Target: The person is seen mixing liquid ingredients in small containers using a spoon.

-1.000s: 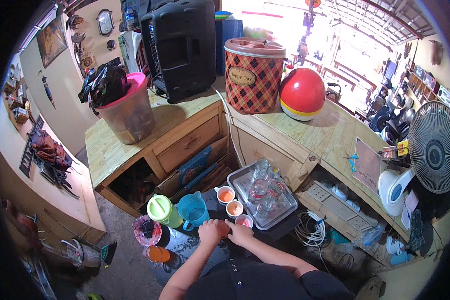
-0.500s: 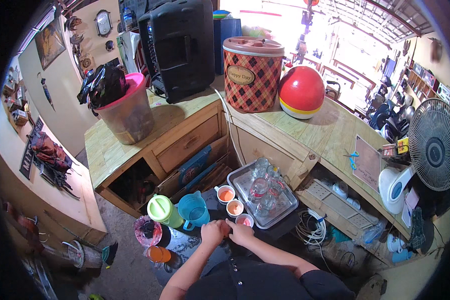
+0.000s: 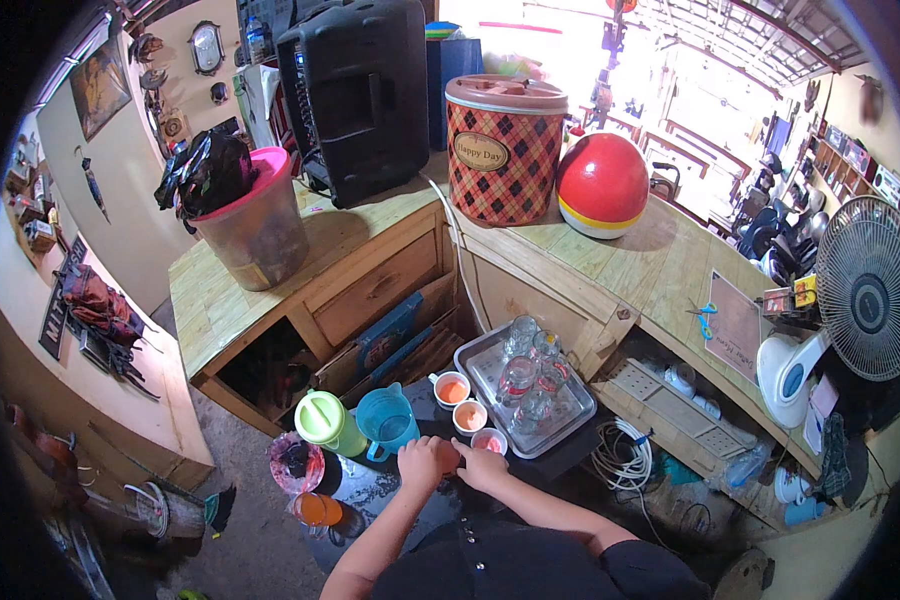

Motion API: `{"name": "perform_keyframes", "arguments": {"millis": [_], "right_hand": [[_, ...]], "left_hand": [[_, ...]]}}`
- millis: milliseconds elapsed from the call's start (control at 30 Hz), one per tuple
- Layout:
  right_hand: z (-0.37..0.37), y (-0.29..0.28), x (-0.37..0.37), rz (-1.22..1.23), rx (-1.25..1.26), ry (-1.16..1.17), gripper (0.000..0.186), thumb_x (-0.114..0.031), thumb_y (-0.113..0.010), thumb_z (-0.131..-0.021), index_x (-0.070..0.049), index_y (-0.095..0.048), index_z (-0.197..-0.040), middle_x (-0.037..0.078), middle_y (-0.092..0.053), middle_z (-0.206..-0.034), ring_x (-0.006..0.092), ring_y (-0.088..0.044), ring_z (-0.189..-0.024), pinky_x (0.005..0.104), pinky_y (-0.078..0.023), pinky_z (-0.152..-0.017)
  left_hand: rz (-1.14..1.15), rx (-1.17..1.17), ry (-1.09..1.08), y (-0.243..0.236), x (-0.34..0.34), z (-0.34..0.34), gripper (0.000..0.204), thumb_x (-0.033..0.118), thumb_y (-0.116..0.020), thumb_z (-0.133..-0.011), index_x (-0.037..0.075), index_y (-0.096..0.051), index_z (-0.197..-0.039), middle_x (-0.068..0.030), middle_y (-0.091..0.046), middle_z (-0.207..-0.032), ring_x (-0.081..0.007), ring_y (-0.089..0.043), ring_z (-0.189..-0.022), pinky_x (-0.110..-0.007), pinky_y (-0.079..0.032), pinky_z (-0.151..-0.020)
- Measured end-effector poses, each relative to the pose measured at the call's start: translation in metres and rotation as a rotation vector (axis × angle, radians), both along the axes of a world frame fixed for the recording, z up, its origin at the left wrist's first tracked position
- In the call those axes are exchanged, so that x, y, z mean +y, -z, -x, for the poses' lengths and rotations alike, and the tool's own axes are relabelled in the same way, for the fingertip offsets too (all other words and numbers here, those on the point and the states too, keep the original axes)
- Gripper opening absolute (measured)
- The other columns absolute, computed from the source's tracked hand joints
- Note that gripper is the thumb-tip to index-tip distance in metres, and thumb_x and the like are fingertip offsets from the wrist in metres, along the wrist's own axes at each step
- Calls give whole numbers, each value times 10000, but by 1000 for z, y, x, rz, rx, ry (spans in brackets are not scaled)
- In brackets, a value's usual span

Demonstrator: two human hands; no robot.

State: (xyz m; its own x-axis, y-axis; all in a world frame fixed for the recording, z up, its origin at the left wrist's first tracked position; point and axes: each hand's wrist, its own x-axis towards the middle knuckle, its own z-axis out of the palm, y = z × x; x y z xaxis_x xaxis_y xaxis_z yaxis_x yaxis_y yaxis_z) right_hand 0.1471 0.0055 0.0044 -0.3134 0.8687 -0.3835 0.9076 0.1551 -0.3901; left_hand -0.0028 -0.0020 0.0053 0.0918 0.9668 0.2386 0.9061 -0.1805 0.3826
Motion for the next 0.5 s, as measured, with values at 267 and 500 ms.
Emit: {"name": "perform_keyframes", "arguments": {"millis": [267,500], "right_hand": [[2,-1,0,-7,9,4,711,-286,-628,-793,-299,-317,-1433,119,-662,-950,314,-656,-820,502,-520,-654],[3,3,-1,-9,-6,11,705,-277,-619,-798,-293,-314,-1434,116,-662,-939,313,-655,-826,505,-515,-653]], "left_hand": [[60,-127,20,4,2,-1,150,213,-590,-775,98,-658,-843,-102,-653,-813,-306,-626,-762,-437,-484,-671],[195,141,-43,6,2,1,156,214,-601,-776,95,-660,-858,-102,-655,-825,-306,-626,-801,-432,-494,-677]]}}
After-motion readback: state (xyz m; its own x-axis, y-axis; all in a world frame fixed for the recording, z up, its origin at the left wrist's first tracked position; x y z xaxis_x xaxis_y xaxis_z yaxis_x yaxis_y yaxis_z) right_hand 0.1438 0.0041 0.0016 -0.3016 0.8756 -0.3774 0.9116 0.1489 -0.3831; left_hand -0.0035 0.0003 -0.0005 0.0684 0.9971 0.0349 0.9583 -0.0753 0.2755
